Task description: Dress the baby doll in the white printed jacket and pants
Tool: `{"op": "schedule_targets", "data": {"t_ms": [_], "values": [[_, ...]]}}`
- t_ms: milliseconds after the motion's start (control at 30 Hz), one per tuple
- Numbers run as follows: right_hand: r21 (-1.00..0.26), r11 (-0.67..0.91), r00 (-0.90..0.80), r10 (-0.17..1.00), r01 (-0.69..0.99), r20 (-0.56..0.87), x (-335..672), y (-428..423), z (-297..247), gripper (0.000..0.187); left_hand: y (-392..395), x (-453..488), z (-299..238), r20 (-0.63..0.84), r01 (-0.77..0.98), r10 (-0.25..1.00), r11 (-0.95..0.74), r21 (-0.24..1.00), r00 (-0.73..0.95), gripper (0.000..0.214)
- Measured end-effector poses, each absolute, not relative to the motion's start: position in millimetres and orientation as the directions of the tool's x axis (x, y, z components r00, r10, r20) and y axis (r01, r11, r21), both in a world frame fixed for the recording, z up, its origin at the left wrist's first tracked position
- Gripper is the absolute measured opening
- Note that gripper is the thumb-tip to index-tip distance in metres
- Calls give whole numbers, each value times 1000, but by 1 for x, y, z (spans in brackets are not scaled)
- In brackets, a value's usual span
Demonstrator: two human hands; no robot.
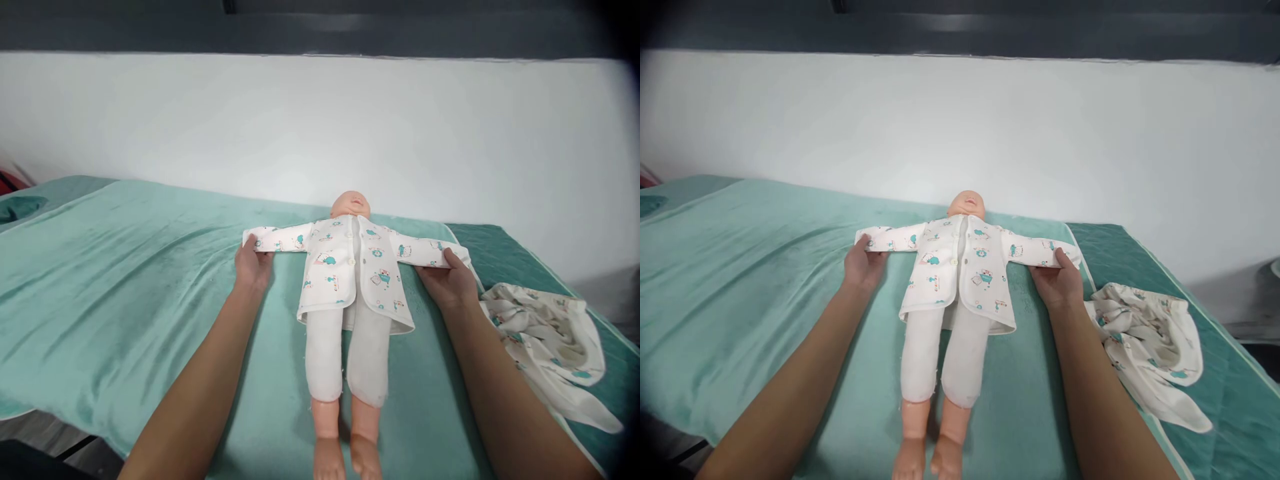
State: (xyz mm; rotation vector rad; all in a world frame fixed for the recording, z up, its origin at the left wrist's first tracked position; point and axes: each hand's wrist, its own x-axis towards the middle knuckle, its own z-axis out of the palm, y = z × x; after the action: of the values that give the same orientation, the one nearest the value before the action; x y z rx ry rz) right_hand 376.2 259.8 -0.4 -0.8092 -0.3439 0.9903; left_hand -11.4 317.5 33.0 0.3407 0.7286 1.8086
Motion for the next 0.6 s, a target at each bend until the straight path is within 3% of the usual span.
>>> {"op": "schedule_targets", "data": {"t_ms": [133,333,600], "values": [[-720,341,590,799,-605,-117,380,263,-2,23,318,-13,34,-124,-724,894,-260,638,-430,12],[-639,435,710,654,-635,-260,387,258,7,29,318,-15,33,-78,-648,838,-354,675,-539,13],[-645,411,698,661,-644,-274,384,256,15,28,320,-16,29,-59,-608,835,-347,715,-547,13]]}}
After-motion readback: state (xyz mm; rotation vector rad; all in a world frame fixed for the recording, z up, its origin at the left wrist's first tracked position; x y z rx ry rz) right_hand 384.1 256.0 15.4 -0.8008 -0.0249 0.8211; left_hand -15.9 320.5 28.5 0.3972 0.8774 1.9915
